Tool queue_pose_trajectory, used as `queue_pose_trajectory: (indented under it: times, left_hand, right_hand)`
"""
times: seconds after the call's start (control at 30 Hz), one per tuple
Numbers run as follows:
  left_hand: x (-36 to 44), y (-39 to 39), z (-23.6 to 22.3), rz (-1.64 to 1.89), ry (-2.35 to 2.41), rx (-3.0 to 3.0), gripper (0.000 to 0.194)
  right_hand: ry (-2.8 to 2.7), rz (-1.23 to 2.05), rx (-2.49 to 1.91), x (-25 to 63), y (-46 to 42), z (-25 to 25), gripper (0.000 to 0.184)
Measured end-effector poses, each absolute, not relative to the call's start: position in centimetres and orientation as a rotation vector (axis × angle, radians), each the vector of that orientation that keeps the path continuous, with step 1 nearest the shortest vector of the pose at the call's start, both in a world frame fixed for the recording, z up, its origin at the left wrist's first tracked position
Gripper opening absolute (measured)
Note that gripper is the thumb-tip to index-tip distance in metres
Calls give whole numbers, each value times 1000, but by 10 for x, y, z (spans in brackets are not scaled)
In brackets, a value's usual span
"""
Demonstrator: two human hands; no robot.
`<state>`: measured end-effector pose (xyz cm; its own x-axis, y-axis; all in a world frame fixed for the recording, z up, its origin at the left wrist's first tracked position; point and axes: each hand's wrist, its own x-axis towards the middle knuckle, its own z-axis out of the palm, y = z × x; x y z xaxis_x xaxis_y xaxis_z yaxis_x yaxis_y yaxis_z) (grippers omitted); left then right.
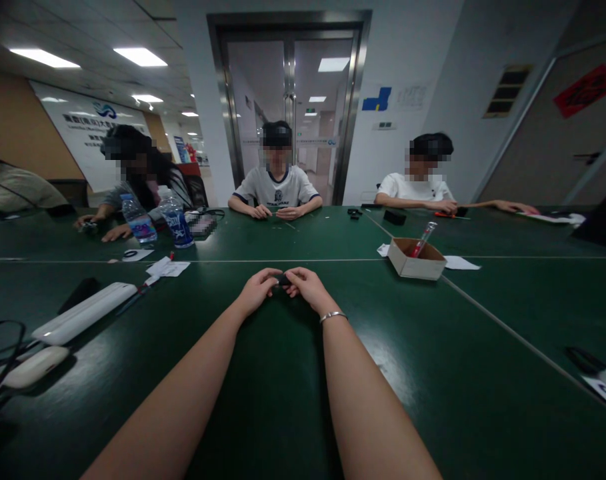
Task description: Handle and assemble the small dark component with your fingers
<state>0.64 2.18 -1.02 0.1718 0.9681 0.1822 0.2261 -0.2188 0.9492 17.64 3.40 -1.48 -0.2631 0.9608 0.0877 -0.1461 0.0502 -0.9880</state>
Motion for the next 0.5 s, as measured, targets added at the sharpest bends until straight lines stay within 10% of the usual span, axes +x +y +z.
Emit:
queue_pose_trajectory:
  times: [0.5]
  left_hand:
    - [7,20,-8,1117,1175,1621,31]
  right_hand:
    - [-1313,1404,-941,175,33,-13,20]
